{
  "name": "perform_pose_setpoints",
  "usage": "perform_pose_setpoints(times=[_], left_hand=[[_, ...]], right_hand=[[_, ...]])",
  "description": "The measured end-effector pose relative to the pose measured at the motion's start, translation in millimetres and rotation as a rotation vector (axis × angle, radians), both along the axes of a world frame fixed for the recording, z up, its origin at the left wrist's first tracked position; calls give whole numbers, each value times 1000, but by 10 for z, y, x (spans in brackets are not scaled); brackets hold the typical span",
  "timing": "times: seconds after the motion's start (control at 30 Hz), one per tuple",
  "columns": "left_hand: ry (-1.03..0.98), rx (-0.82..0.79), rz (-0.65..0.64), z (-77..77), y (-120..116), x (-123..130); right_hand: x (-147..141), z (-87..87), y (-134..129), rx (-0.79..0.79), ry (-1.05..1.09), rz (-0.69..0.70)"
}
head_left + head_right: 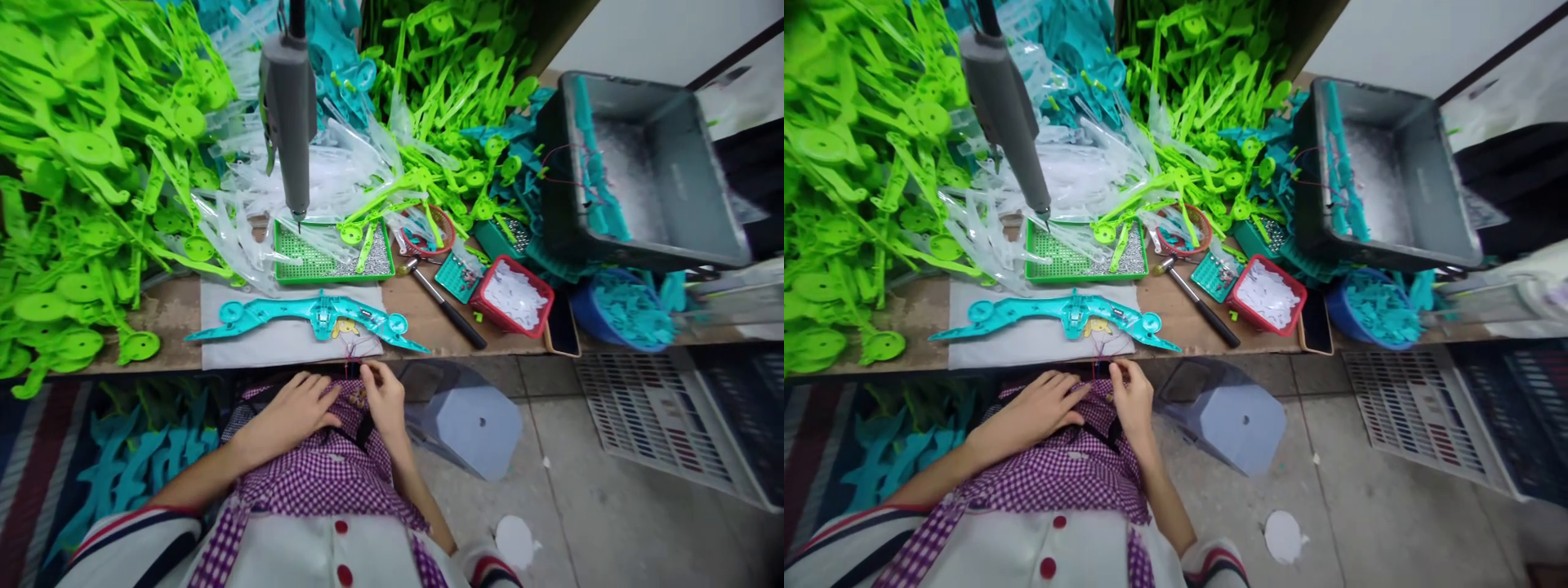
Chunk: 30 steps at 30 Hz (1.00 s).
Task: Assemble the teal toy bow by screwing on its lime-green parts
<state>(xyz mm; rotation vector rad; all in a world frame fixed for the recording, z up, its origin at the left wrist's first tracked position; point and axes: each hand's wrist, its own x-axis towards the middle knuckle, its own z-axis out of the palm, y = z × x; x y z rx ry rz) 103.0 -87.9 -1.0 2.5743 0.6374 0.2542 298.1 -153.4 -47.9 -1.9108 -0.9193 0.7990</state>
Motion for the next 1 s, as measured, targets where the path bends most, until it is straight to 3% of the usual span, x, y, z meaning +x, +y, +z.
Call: perform_pose_setpoints(times=[0.1, 0.2, 0.3, 0.4, 0.47, 0.57, 0.7, 0.83, 1.0], left_hand=[[15, 37, 26, 95, 108, -247], [-71, 88, 188, 127, 486, -229], [16, 126, 253, -32, 938, 16], [118, 65, 183, -234, 1202, 234], [109, 45, 164, -290, 1238, 276], [17, 54, 149, -227, 1171, 205], [-136, 93, 116, -58, 1058, 45], [-265, 154, 69, 49, 990, -68], [-321, 148, -23, 136, 921, -149]], right_hand=[[-11, -99, 28, -35, 41, -10], [-12, -193, 43, -27, 127, -27], [-47, -303, 22, -11, 266, -18], [-136, -445, -28, -25, 335, -47], [-198, -529, -48, -13, 335, -53], [-270, -561, -39, 33, 305, -24], [-342, -379, -29, 74, 377, -39], [-317, -112, 37, 187, 711, -34], [-81, 71, 491, -18, 1172, 216]])
